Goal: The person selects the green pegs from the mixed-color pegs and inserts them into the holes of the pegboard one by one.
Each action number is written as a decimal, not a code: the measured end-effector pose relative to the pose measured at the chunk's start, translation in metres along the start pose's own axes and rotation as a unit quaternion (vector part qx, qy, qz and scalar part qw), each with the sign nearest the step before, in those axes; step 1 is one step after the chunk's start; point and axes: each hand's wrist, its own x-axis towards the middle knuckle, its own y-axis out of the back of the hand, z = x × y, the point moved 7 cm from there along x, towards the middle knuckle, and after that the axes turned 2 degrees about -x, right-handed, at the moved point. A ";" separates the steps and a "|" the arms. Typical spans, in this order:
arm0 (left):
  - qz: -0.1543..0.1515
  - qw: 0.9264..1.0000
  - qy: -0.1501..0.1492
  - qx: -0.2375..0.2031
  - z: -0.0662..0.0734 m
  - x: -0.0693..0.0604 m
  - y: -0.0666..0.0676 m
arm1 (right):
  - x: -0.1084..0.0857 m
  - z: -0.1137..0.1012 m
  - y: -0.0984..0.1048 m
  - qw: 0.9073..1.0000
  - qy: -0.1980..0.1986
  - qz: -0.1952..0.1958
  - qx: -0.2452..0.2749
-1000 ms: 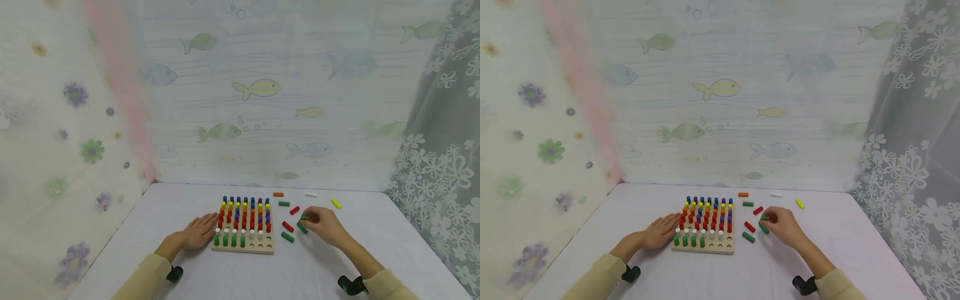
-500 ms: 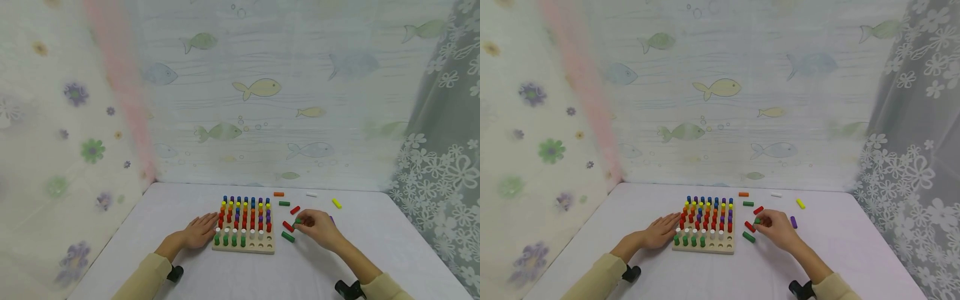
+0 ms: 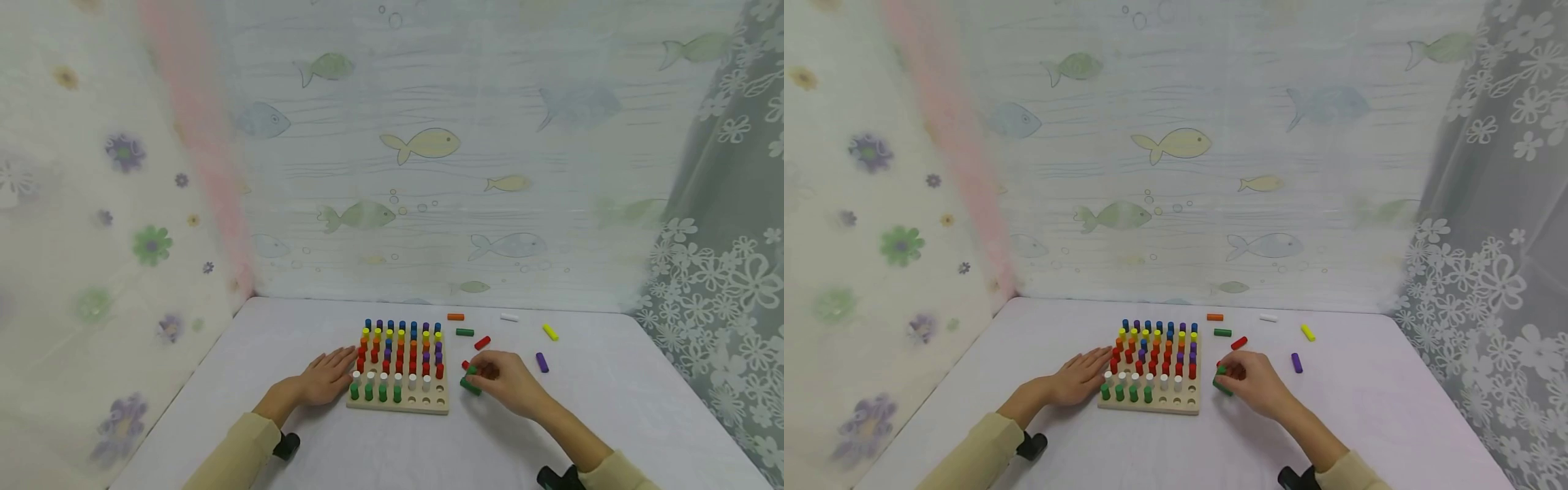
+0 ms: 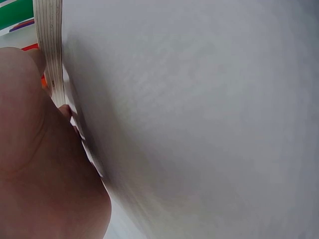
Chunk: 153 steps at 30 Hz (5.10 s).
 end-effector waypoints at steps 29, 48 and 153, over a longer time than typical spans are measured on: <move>-0.001 1.000 -0.002 -0.004 -0.010 0.009 -0.008 | 0.010 -0.021 -0.041 0.999 0.026 -0.041 0.020; -0.018 1.000 0.011 -0.006 0.020 -0.018 0.002 | 0.007 -0.041 -0.067 0.996 0.057 -0.063 0.016; -0.003 0.999 -0.019 -0.034 0.009 -0.007 -0.001 | -0.013 -0.014 0.015 0.992 0.002 0.021 -0.127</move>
